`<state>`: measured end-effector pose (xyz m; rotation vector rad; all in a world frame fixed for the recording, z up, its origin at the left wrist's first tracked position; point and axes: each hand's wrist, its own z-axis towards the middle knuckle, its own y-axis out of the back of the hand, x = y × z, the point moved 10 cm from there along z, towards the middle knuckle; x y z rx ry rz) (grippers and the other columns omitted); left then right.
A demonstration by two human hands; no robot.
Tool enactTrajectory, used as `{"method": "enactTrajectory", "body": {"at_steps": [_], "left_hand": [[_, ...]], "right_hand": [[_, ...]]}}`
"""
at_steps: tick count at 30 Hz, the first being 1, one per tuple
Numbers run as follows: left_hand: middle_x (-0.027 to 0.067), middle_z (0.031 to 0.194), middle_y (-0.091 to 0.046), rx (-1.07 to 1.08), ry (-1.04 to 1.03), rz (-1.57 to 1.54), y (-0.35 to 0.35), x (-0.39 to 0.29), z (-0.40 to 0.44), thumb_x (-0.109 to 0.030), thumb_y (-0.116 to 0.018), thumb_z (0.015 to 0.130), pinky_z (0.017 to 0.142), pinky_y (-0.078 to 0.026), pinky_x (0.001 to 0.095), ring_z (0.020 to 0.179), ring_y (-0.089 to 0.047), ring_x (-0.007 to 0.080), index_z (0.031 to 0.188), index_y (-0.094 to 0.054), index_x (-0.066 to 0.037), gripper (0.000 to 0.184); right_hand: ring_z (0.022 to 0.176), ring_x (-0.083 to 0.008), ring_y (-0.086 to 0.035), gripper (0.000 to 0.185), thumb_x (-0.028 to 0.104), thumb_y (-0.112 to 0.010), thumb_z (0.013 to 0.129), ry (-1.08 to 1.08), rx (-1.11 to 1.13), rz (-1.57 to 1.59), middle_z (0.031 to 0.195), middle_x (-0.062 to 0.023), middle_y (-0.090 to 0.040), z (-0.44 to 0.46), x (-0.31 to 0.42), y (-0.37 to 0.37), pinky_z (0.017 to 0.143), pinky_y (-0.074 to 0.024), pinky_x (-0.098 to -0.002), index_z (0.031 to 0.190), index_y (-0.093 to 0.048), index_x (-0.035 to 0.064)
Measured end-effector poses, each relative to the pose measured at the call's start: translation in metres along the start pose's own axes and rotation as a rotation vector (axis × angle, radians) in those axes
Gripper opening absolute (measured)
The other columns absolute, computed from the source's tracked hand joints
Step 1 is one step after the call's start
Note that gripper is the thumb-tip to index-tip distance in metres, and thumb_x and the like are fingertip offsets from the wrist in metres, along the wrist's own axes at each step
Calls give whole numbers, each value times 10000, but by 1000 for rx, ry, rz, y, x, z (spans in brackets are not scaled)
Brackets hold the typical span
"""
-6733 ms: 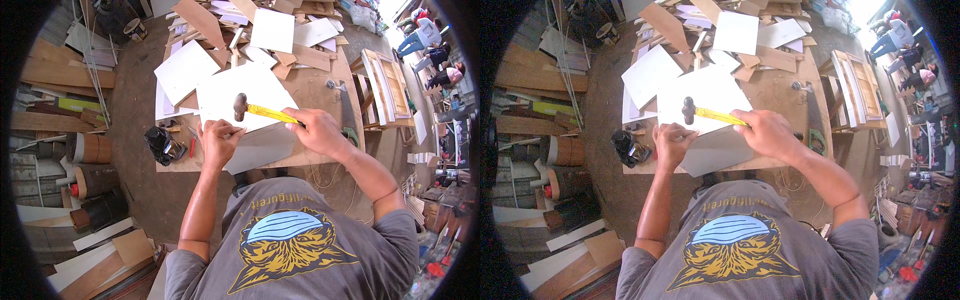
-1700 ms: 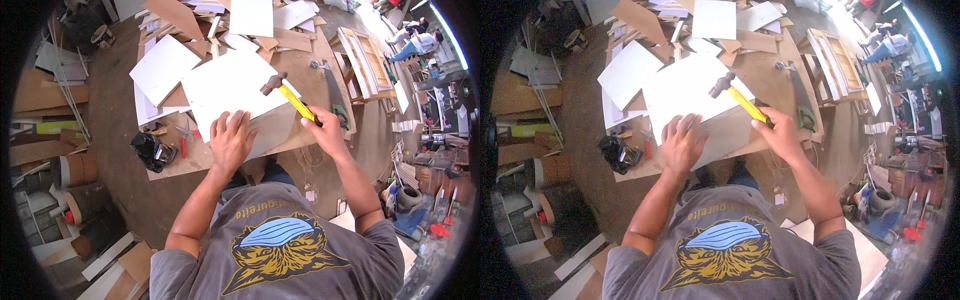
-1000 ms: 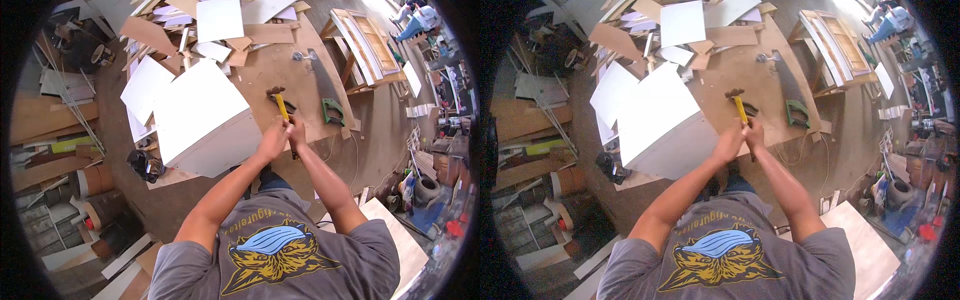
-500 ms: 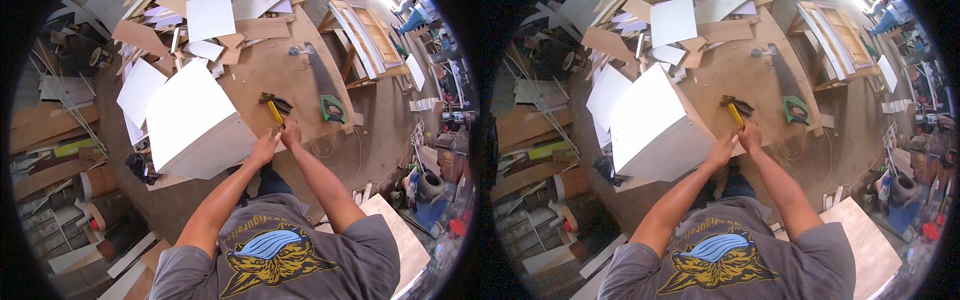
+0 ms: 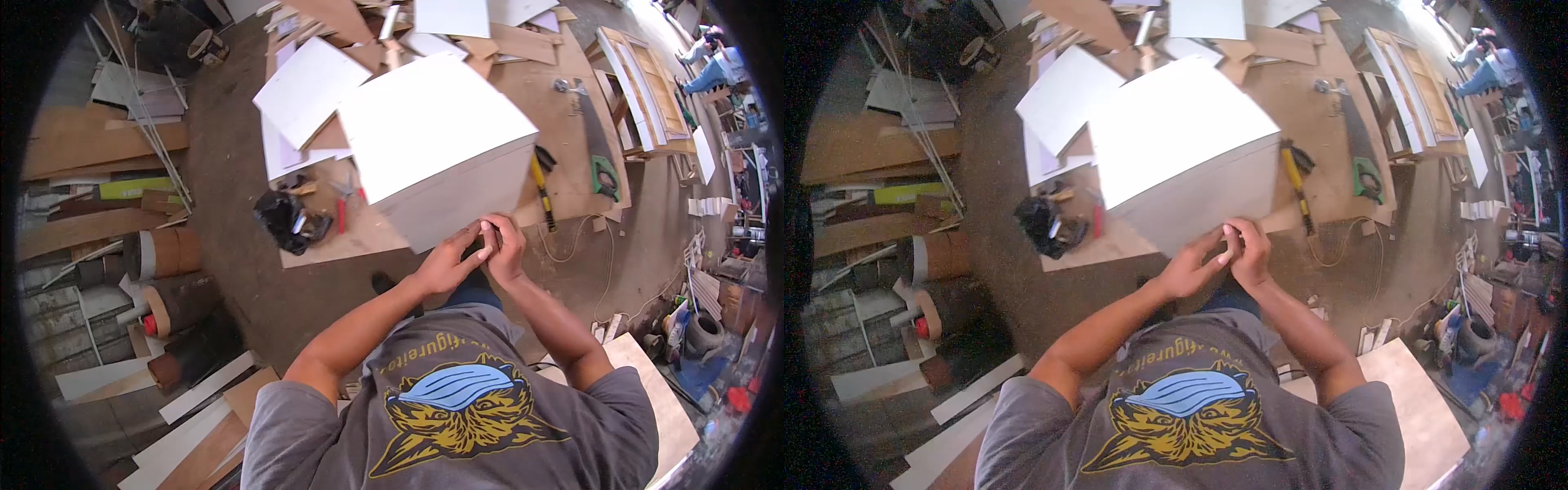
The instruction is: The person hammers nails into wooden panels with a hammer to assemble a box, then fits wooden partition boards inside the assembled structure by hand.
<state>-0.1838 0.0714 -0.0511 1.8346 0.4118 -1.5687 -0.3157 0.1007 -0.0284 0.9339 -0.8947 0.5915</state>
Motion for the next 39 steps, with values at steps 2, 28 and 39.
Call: {"method": "enactTrajectory", "body": {"at_steps": [2,28,39], "left_hand": [[295,1534,-550,-25,-1,3,42,5,-49,-387,-600,1090,1167,-450,475,1423,-551,436,1538,-493,38,626],[121,1644,-485,-221,689,825,350,267,-275,-327,-730,938,1044,-554,535,1308,-628,387,1377,-692,-152,474],[140,1651,-473,-186,582,659,358,288,-286,-274,-664,989,1092,-524,521,1358,-588,411,1392,-686,-154,422]], "right_hand": [[914,-332,-729,134,70,-727,986,148,28,-4,1044,-155,-723,-21,45,-41,759,-595,-392,1114,-723,27],[1027,-462,-700,203,30,-604,934,116,698,96,1097,-272,-712,-83,168,-518,923,-576,-497,1073,-731,-47],[1025,-447,-746,217,93,-539,1000,-303,647,-614,1127,-256,-720,-88,94,-566,858,-628,-535,1051,-717,-20]]}}
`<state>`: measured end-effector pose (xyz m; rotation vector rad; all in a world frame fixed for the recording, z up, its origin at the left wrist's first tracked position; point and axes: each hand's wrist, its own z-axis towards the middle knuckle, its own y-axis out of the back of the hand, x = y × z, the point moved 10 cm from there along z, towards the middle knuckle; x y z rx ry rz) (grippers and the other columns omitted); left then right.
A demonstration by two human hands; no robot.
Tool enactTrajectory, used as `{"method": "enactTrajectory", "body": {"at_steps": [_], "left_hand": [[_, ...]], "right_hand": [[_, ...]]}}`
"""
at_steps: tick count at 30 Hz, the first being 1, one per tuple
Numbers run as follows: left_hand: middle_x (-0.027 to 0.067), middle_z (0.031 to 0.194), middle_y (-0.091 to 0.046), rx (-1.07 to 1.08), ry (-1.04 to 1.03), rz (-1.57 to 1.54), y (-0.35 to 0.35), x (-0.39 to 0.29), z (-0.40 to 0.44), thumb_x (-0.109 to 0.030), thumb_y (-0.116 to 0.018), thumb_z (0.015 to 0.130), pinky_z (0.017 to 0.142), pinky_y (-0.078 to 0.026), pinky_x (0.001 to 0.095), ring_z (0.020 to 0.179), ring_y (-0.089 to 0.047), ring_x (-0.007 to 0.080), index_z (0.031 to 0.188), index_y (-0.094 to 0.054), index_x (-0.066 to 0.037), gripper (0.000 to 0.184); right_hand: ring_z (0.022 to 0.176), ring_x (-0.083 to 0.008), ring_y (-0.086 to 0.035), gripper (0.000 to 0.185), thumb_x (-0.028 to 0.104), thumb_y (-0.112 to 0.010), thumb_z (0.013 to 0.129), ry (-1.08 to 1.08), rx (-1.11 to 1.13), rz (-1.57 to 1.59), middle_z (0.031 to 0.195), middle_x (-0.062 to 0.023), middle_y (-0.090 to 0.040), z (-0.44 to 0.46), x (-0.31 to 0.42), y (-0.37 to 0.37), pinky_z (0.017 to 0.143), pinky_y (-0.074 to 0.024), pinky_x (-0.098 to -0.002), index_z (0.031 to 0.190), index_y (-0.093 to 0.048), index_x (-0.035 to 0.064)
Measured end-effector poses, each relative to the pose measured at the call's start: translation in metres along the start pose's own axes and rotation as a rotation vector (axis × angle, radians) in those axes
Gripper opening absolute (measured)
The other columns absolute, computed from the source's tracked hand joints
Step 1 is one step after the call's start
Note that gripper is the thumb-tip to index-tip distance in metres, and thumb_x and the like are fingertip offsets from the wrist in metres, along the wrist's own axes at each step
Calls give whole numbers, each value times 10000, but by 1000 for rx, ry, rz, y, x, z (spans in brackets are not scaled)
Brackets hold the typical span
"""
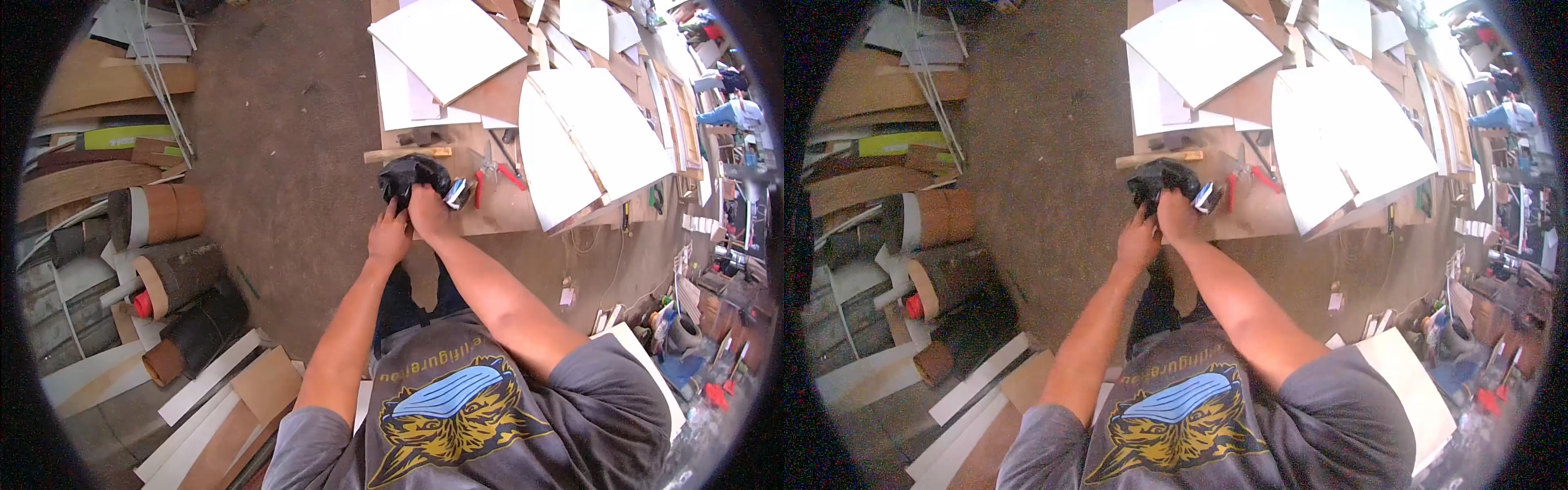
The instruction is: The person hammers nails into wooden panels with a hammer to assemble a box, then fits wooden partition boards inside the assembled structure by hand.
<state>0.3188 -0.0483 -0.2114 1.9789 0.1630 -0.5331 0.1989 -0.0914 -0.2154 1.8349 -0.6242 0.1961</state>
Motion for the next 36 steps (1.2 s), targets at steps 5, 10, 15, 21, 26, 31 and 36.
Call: {"method": "enactTrajectory", "body": {"at_steps": [5,10,15,21,26,31,36], "left_hand": [[211,1621,-488,-67,-137,-112,10,6,-5,-246,-712,941,1041,-556,542,1237,-650,497,1336,-701,-128,413],[223,1626,-476,-3,-183,-100,2,10,-1,-249,-719,931,1047,-553,564,1255,-628,529,1330,-694,-105,425],[199,1650,-452,27,-186,-109,4,11,-1,-209,-697,907,1055,-550,545,1319,-604,471,1278,-721,-112,385],[236,1618,-480,22,-233,-112,7,14,-1,-243,-698,943,1059,-552,555,1284,-620,510,1295,-721,-107,378],[210,1642,-457,72,-226,-81,1,18,3,-250,-691,950,1087,-537,535,1328,-598,482,1357,-703,-136,423],[233,1633,-465,79,-229,-107,6,16,2,-280,-685,951,1095,-531,542,1333,-597,498,1370,-706,-133,444],[231,1643,-453,95,-212,-91,9,15,2,-271,-698,947,1106,-524,531,1359,-586,476,1367,-705,-131,443]], "right_hand": [[929,-414,-749,173,214,-639,1000,12,-178,2,1066,-184,-712,1,-10,-13,795,-625,-520,1063,-724,77],[927,-435,-759,219,173,-588,1007,47,-213,-35,1128,-233,-714,-13,-2,-11,805,-636,-531,1084,-719,16],[906,-392,-774,216,175,-582,996,-1,-232,-138,1134,-182,-712,-7,-10,-27,760,-643,-530,1089,-729,48],[787,-318,-766,116,185,-640,943,80,-374,-257,1020,-75,-684,-12,-9,-26,621,-617,-476,998,-740,168],[780,-290,-750,172,214,-666,932,165,-456,-229,1015,-37,-652,-18,-22,-37,585,-589,-457,1058,-778,243],[813,-306,-772,153,217,-628,978,86,-379,-274,1136,-105,-678,-9,-26,-46,622,-623,-470,1088,-710,151],[859,-348,-744,101,216,-609,1046,26,-375,-134,1110,-124,-635,-9,-28,-41,684,-606,-501,1052,-625,117]]}}
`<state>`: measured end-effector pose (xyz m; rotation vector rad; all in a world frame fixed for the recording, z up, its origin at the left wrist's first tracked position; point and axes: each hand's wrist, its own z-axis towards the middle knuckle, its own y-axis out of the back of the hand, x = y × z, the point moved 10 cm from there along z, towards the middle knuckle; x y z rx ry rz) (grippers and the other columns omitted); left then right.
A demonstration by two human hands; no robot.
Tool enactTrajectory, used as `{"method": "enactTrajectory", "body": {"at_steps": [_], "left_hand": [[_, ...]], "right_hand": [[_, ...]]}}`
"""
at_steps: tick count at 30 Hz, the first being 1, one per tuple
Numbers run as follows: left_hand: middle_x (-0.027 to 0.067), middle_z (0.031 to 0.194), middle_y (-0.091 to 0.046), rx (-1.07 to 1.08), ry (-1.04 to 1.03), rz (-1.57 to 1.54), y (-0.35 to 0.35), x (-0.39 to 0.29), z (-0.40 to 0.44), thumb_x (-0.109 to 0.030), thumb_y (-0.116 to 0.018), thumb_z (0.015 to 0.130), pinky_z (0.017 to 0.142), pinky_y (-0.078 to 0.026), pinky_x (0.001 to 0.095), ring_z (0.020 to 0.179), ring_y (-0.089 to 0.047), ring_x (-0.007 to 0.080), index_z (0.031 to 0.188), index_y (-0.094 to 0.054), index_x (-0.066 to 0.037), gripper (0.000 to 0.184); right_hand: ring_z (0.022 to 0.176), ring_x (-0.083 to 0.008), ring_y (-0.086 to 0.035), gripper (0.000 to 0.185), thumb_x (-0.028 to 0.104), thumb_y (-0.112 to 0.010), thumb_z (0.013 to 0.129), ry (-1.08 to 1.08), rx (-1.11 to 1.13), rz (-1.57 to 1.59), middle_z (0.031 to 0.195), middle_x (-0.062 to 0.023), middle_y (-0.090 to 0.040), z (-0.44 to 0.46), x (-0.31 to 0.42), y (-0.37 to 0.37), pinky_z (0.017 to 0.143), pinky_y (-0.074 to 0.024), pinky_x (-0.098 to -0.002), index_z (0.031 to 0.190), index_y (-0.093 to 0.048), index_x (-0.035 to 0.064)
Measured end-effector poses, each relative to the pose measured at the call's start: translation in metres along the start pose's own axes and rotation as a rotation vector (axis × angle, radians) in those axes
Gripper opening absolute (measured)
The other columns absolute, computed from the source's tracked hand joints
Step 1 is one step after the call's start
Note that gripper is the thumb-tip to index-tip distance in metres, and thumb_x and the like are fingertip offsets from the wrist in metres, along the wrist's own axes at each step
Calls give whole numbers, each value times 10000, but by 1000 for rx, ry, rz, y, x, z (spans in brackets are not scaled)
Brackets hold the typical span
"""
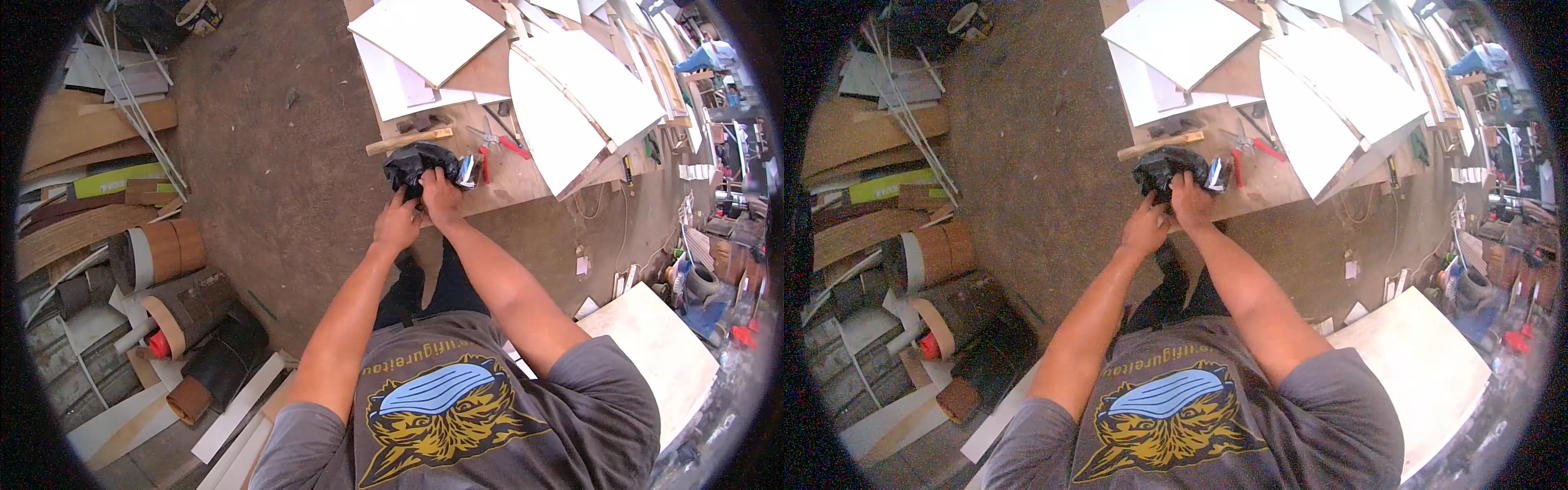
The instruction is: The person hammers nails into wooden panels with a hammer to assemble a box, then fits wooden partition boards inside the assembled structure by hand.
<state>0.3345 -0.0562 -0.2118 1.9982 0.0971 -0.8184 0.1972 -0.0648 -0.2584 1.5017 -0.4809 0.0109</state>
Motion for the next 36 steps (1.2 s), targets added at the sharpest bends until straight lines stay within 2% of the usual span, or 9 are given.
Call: {"method": "enactTrajectory", "body": {"at_steps": [5,10,14,20,22,23,27,30,36], "left_hand": [[215,1644,-456,-21,-12,-41,-11,6,10,-256,-708,944,1139,-499,512,1379,-572,448,1371,-708,-146,441],[186,1664,-441,17,51,-134,-13,9,14,-264,-702,960,1171,-473,495,1409,-549,434,1382,-718,-171,432],[204,1526,-581,-98,66,-190,8,-2,10,-251,-691,989,1109,-501,487,1332,-614,401,1305,-757,-115,350],[173,1065,-806,-355,190,-620,43,-11,10,-303,-696,1039,883,-576,416,971,-768,321,1187,-799,-36,322],[156,995,-814,-424,200,-779,43,-11,17,-346,-693,1053,841,-580,393,876,-773,270,1181,-802,-29,358],[118,942,-801,-445,201,-843,41,-12,22,-333,-697,1063,782,-579,364,813,-731,181,1150,-797,5,363],[18,833,-701,-436,204,-1135,63,-63,9,-261,-708,1061,620,-492,265,725,-597,68,1070,-780,31,301],[32,820,-710,-430,163,-1068,60,-93,16,-262,-708,1067,631,-539,279,705,-635,88,1052,-750,23,288],[41,792,-667,-417,-56,-1133,48,-206,23,-258,-677,1081,571,-516,270,675,-615,89,1015,-654,4,271]], "right_hand": [[936,-429,-711,117,195,-622,1045,-124,60,227,1137,-171,-643,2,7,40,796,-579,-556,1057,-612,79],[959,-463,-693,123,154,-646,1028,-112,-88,440,1042,-199,-681,7,2,51,843,-541,-560,1047,-614,37],[970,-475,-690,133,134,-662,1018,-173,-131,564,979,-225,-721,10,-4,52,837,-534,-536,1012,-644,3],[859,-339,-716,147,126,-660,1029,-337,-60,742,953,-181,-740,12,-8,44,816,-543,-456,1048,-702,-13],[915,-375,-715,175,148,-656,1022,-375,-50,858,964,-211,-741,9,-3,54,843,-540,-466,1035,-715,-16],[943,-393,-715,189,159,-654,1018,-396,-46,917,969,-225,-742,7,0,63,857,-539,-471,1029,-722,-18],[758,-98,-603,141,127,-615,1086,-403,-12,1146,863,-6,-652,2,-4,90,664,-510,-295,1036,-684,15],[872,-189,-672,195,156,-649,1048,-526,7,1278,933,-107,-725,-10,-27,124,776,-536,-379,1053,-717,-27],[836,-130,-629,171,138,-624,1080,-548,-79,1519,920,-58,-684,-27,-86,207,727,-535,-331,1038,-690,-15]]}}
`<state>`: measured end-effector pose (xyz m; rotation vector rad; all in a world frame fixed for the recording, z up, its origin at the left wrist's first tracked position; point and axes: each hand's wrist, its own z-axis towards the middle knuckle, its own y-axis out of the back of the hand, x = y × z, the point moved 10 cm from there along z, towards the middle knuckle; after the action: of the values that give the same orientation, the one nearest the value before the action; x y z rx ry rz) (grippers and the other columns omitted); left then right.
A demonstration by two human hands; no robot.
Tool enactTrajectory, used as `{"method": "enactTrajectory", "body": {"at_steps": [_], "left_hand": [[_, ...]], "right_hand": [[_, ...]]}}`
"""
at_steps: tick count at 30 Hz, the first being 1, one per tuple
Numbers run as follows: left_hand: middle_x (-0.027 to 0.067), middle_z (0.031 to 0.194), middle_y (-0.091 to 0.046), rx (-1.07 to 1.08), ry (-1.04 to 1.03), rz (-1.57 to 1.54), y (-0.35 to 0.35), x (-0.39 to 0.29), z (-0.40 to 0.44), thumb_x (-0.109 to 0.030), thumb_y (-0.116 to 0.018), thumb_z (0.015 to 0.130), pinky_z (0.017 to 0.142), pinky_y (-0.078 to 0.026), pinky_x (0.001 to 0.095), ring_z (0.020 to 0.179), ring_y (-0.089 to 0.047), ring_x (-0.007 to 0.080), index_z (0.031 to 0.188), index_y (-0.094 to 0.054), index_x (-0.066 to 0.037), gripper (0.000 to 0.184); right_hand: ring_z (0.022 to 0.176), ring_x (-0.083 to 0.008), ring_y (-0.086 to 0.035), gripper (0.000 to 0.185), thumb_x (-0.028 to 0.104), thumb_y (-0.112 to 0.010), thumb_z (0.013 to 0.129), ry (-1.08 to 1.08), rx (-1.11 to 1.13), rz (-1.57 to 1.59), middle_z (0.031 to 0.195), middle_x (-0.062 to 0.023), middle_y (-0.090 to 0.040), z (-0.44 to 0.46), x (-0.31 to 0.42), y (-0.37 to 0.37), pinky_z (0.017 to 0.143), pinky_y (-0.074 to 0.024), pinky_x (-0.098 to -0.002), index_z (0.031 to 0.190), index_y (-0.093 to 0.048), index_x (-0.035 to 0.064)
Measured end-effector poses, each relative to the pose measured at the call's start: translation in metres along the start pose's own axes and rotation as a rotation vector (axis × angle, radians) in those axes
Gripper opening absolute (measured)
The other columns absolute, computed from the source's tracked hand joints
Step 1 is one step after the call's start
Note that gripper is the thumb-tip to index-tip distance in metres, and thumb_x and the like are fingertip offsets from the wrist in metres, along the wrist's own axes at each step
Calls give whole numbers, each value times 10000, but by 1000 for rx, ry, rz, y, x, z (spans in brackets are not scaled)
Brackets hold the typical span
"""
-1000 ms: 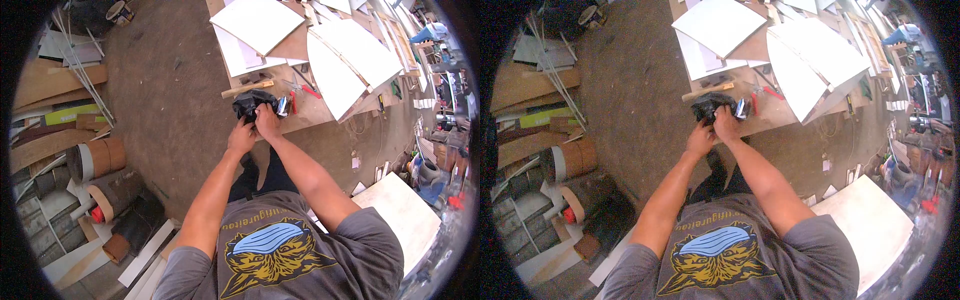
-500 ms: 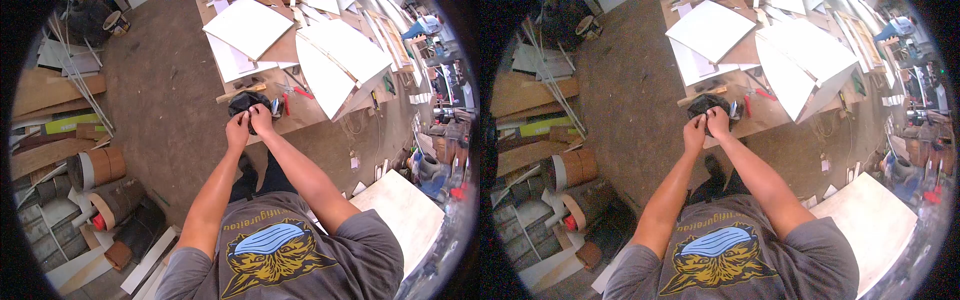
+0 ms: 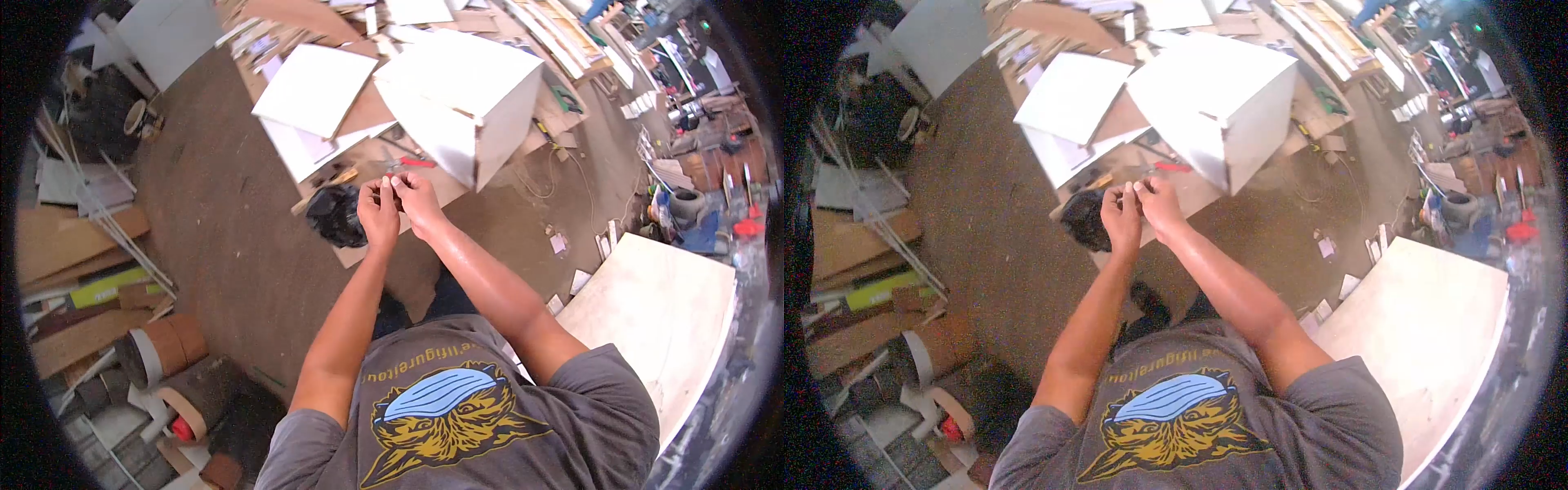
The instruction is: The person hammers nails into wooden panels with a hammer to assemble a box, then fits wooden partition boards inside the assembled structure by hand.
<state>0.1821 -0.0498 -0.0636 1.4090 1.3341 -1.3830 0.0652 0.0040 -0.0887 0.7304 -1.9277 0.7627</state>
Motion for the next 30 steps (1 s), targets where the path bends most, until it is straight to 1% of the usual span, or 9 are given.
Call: {"method": "enactTrajectory", "body": {"at_steps": [5,8,9,12,15,21,24,27,30], "left_hand": [[27,783,-644,93,-86,65,-118,-7,-21,-275,-668,1089,558,-489,271,655,-576,79,980,-642,2,298],[27,780,-639,159,-65,62,-204,3,-41,-276,-660,1095,558,-477,269,656,-569,78,977,-647,4,304],[27,787,-636,200,6,31,-234,14,-49,-277,-651,1100,562,-465,266,653,-554,78,981,-649,6,307],[31,822,-669,267,22,41,-313,40,-59,-334,-648,1103,608,-527,276,705,-617,91,1041,-644,18,358],[27,817,-670,271,25,-24,-374,51,-66,-343,-640,1107,594,-489,261,685,-596,83,1018,-646,7,361],[8,772,-640,305,352,-92,-445,78,-58,-340,-638,1110,540,-429,243,610,-540,77,964,-647,-28,345],[3,757,-630,365,441,-68,-476,101,-34,-352,-621,1116,520,-405,239,593,-539,75,945,-626,-47,350],[-17,809,-625,426,523,-45,-513,114,-15,-418,-558,1130,557,-423,262,667,-574,91,1036,-592,-98,335],[-16,844,-618,398,618,-10,-550,143,6,-433,-525,1139,567,-436,275,682,-575,91,1032,-570,-121,333]], "right_hand": [[748,-94,-560,163,159,-581,1121,51,-60,17,879,5,-617,2,62,101,685,-507,-302,1028,-662,53],[794,-130,-622,153,118,-595,1100,59,-126,82,925,-47,-665,-1,99,181,684,-528,-323,1046,-677,0],[752,-115,-612,145,132,-618,1090,75,-133,85,889,-30,-659,1,108,211,658,-516,-312,1032,-679,15],[704,-112,-608,132,144,-651,1073,73,-153,190,846,-12,-653,13,130,287,631,-509,-302,1010,-677,31],[681,-116,-612,128,152,-668,1062,44,-186,267,831,-10,-655,31,142,347,619,-512,-302,995,-675,43],[669,-128,-618,133,159,-668,1061,-79,-160,345,824,-22,-660,79,150,409,591,-511,-305,980,-670,53],[663,-128,-617,128,155,-669,1061,-87,-146,354,830,-28,-666,116,153,429,580,-512,-308,982,-670,53],[661,-134,-620,133,155,-671,1061,-96,-223,326,837,-33,-671,149,162,455,581,-521,-314,987,-669,45],[668,-115,-612,115,182,-656,1081,-152,-282,218,826,1,-656,181,171,483,593,-519,-298,1003,-651,98]]}}
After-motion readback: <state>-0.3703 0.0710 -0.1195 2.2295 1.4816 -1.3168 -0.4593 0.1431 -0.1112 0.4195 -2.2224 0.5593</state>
